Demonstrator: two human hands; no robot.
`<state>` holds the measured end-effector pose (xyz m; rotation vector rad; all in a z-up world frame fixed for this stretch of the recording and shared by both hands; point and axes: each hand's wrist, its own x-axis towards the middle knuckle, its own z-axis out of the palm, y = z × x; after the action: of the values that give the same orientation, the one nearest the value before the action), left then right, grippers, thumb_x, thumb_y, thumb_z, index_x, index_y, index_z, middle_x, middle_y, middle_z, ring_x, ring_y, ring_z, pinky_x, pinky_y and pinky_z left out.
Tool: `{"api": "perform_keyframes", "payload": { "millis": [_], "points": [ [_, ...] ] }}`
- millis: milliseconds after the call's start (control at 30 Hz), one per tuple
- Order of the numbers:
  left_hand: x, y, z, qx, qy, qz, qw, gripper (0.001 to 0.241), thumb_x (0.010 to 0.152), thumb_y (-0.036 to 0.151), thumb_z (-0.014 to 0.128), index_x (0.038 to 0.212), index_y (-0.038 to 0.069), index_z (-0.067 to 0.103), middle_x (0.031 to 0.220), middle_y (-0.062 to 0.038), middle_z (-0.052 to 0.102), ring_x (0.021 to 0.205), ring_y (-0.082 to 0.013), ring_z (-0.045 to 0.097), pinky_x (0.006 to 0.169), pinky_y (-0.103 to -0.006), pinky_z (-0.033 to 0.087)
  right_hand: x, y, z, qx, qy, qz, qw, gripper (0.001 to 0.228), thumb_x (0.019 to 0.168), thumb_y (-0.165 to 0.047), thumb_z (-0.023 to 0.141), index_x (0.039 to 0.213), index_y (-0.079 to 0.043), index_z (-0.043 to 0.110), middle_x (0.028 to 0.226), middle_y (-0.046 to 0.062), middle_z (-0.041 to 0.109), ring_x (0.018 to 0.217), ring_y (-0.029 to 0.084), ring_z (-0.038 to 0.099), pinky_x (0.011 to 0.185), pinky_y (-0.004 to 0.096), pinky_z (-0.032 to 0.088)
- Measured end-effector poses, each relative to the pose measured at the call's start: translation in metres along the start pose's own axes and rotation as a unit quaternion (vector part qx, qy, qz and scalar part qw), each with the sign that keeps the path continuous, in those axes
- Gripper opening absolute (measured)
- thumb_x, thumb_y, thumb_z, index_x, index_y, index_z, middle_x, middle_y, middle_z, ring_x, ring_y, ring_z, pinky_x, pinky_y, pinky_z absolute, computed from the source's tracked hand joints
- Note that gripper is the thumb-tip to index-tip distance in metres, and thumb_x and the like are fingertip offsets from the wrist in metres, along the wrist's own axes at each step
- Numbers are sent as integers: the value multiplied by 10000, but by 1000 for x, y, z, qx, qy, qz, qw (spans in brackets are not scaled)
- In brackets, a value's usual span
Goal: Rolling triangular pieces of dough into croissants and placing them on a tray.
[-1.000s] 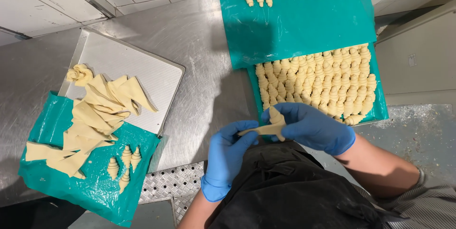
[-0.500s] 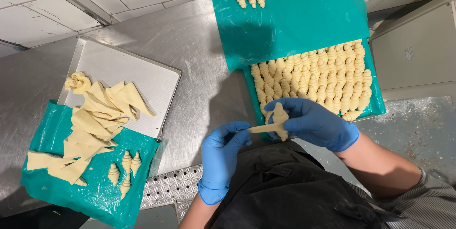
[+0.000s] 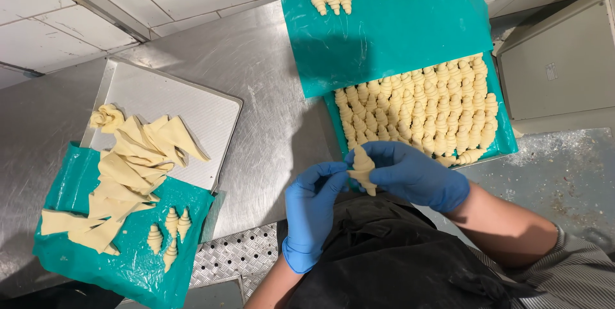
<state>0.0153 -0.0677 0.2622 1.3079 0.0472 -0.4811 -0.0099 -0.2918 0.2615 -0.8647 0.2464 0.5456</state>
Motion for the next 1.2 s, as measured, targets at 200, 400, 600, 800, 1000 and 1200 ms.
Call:
{"api": "perform_keyframes", "payload": {
  "millis": [200,400,600,800,1000,1200],
  "points": [
    [4,-5,-2,78,1,68,995,150,916,-28,718,1062,-22,755,978,-35,721,872,-95,652,785,-232,541,6,1,-11,40,19,-5,999,495,881,-21,684,1352,55,550,1177,141,683,1048,238,697,895,377,573],
    [15,-27,-4,47,-36,2,998,243,967,-18,637,1185,19,737,1068,-9,753,852,-78,611,764,-216,520,15,15,-20,44,8,-15,999,442,871,18,690,1304,57,606,1157,141,713,1016,228,700,880,363,572],
    [17,-29,-30,121,1,-40,992,382,975,14,633,1352,50,584,1128,-77,640,974,-100,602,849,-239,513,67,-18,-55,-104,54,28,993,450,881,-16,679,1325,55,673,1090,177,699,937,227,645,818,352,525],
    [6,-56,-74,62,74,-117,988,417,967,140,612,1379,80,597,1204,-75,676,1036,-119,632,917,-280,540,161,-112,-139,-222,209,-161,939,414,987,-196,651,1310,58,602,1146,115,722,980,168,712,865,288,599],
    [1,-69,-90,44,135,-144,979,448,959,193,617,1386,56,612,1165,-113,704,934,-165,645,894,-313,555,297,-139,-277,-310,276,-312,855,328,982,-88,727,1271,57,676,995,88,694,850,141,638,755,281,546],
    [-10,-68,-99,35,149,-163,975,438,974,215,603,1381,54,623,1159,-111,701,933,-153,652,919,-292,546,315,-125,-244,-538,387,-312,681,281,1008,-165,720,1214,27,726,1102,202,725,1000,285,709,886,416,559]
  ]
}}
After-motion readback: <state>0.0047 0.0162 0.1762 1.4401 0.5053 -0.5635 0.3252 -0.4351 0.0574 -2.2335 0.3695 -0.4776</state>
